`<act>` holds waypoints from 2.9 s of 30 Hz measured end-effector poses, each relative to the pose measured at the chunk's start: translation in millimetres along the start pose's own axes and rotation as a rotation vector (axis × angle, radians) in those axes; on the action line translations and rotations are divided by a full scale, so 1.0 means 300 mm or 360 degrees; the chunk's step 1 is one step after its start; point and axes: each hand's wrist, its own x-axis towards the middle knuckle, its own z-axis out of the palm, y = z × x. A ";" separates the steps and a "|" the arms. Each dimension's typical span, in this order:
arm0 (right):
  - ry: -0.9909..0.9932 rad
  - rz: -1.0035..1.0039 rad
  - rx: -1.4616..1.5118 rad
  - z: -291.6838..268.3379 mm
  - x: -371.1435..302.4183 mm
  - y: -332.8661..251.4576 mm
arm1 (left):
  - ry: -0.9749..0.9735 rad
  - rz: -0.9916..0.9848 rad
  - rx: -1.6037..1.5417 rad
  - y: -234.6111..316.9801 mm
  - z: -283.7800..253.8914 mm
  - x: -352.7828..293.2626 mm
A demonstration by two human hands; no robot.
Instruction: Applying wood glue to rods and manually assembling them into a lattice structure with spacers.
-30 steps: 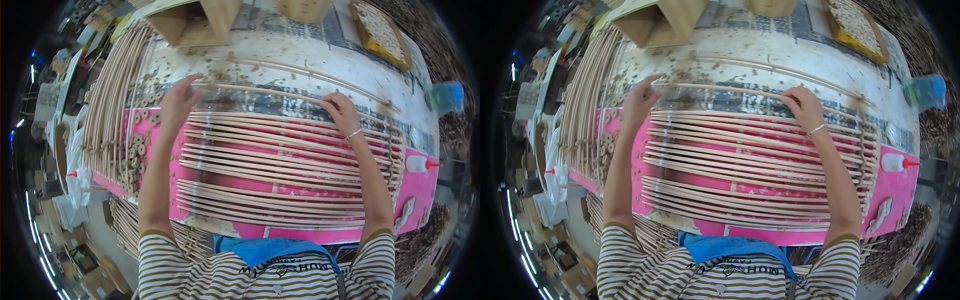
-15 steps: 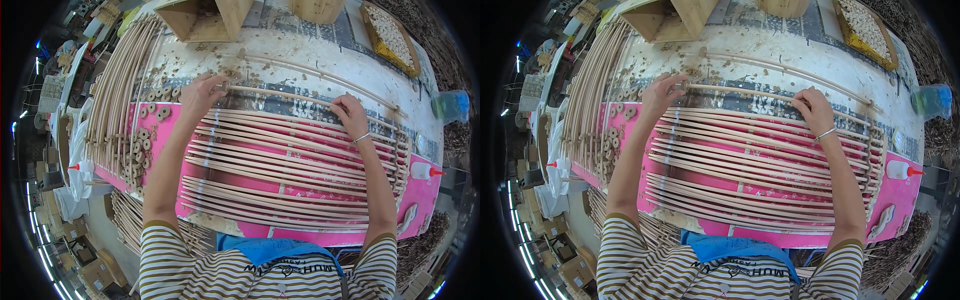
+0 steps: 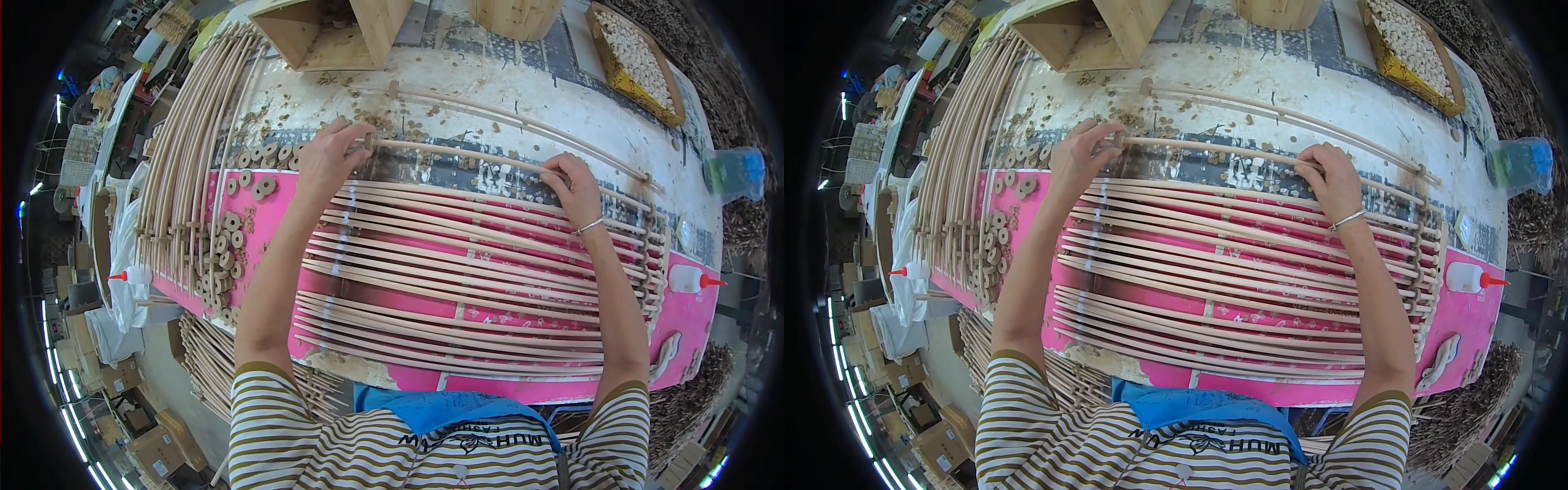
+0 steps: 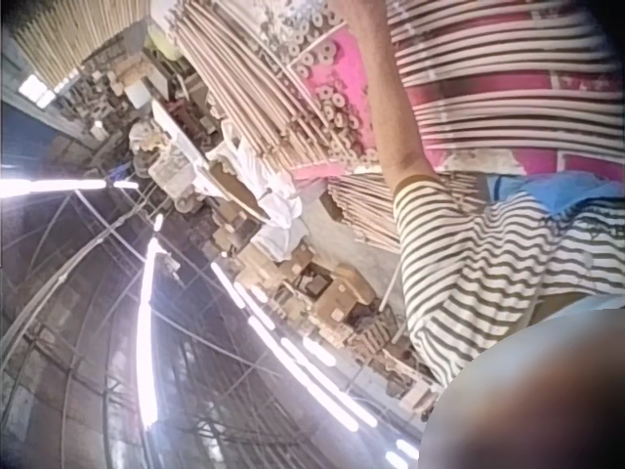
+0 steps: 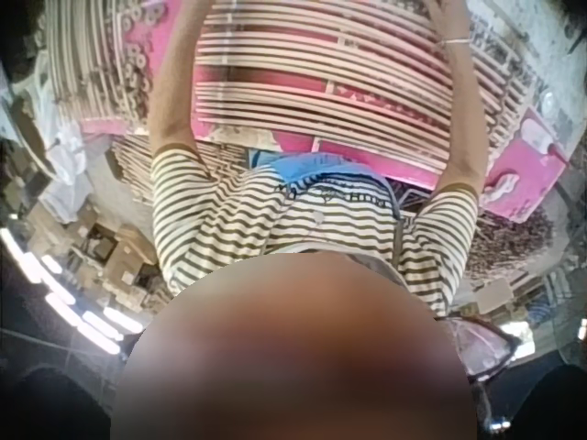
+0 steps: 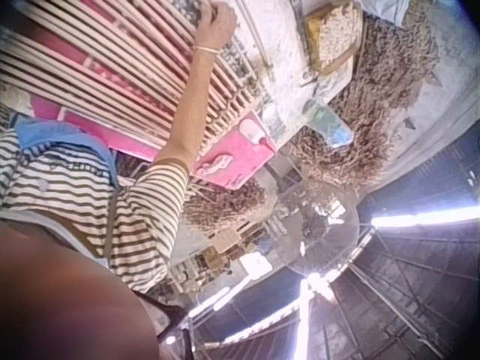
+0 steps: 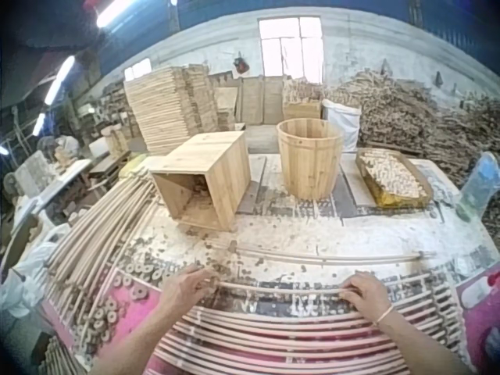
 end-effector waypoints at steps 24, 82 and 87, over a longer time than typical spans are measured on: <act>0.0446 -0.0220 -0.0331 0.014 0.119 0.102 | 0.0208 -0.0762 -0.0599 -0.384 -0.124 -0.050; 0.0151 -0.0236 -0.0056 -0.044 -0.070 -0.124 | -0.0180 -0.1145 -0.2023 -0.029 -0.039 -0.111; 0.0098 -0.0037 0.0224 -0.028 -0.068 -0.099 | -0.0351 -0.0896 -0.1905 -0.077 -0.013 -0.076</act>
